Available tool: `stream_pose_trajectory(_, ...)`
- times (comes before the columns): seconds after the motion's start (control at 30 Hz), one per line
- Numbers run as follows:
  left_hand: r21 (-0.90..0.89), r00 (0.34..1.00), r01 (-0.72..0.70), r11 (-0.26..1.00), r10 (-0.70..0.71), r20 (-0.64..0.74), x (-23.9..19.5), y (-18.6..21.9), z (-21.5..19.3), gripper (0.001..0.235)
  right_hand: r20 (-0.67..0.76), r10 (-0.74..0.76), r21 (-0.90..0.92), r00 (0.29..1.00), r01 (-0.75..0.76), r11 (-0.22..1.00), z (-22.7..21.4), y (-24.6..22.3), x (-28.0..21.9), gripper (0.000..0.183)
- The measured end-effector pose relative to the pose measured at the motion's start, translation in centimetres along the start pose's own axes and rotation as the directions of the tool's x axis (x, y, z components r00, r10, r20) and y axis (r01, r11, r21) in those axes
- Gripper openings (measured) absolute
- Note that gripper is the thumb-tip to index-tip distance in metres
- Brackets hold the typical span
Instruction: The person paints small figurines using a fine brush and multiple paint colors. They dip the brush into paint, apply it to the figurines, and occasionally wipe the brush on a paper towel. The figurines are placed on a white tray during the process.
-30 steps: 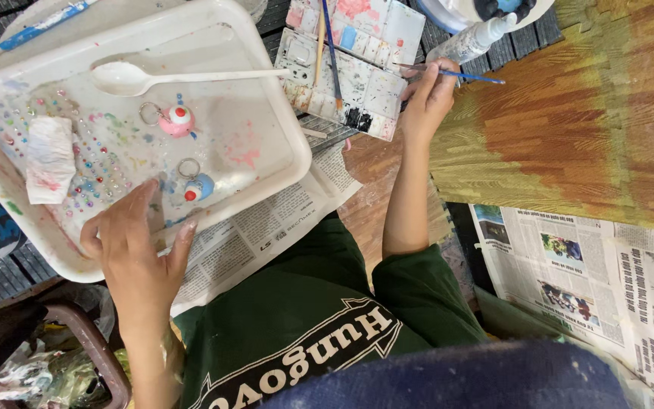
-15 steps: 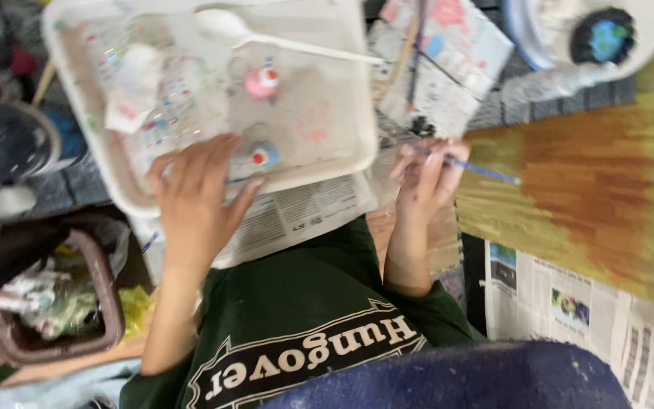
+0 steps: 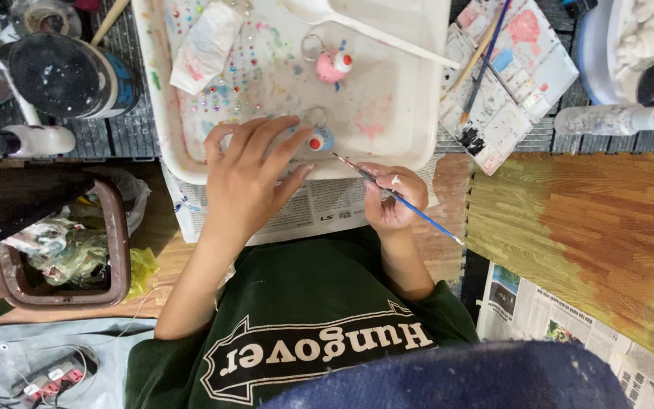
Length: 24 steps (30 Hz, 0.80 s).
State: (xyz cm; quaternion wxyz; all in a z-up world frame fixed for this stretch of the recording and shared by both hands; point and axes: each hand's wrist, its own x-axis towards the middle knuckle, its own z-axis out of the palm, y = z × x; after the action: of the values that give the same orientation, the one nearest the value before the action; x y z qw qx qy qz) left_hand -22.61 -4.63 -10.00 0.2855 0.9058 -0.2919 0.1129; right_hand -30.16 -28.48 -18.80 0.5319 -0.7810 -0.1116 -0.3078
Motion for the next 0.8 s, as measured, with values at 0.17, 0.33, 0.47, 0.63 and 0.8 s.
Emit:
stream_pose_trajectory(0.17, 0.000, 1.000, 0.003, 1.000, -0.003, 0.004, -0.1, -0.2, 0.1, 0.048, 0.073, -0.051, -0.078, 0.996, 0.057, 0.995, 0.2, -0.6, 1.3, 0.019)
stream_pose_trajectory(0.33, -0.019, 1.000, 0.003, 1.000, -0.003, -0.011, -0.2, -0.3, 0.2, 0.047, 0.067, -0.065, -0.110, 0.996, 0.072, 0.991, 0.4, -0.7, 1.7, 0.020)
stream_pose_trajectory(0.47, -0.004, 1.000, -0.003, 1.000, 0.003, -0.015, -0.3, -0.4, 0.3, 0.049, 0.053, -0.064, -0.126, 0.997, 0.070, 0.990, 0.6, -0.7, 1.7, 0.020)
stream_pose_trajectory(0.63, -0.003, 1.000, -0.004, 1.000, 0.004, -0.015, -0.3, -0.4, 0.3, 0.048, 0.067, -0.059, -0.109, 0.996, 0.066, 0.992, 0.7, -0.8, 1.9, 0.018)
stream_pose_trajectory(0.8, -0.001, 1.000, -0.007, 1.000, 0.007, -0.009, -0.3, -0.5, 0.3, 0.048, 0.067, -0.052, -0.112, 0.996, 0.059, 0.992, 0.7, -0.9, 2.0, 0.017)
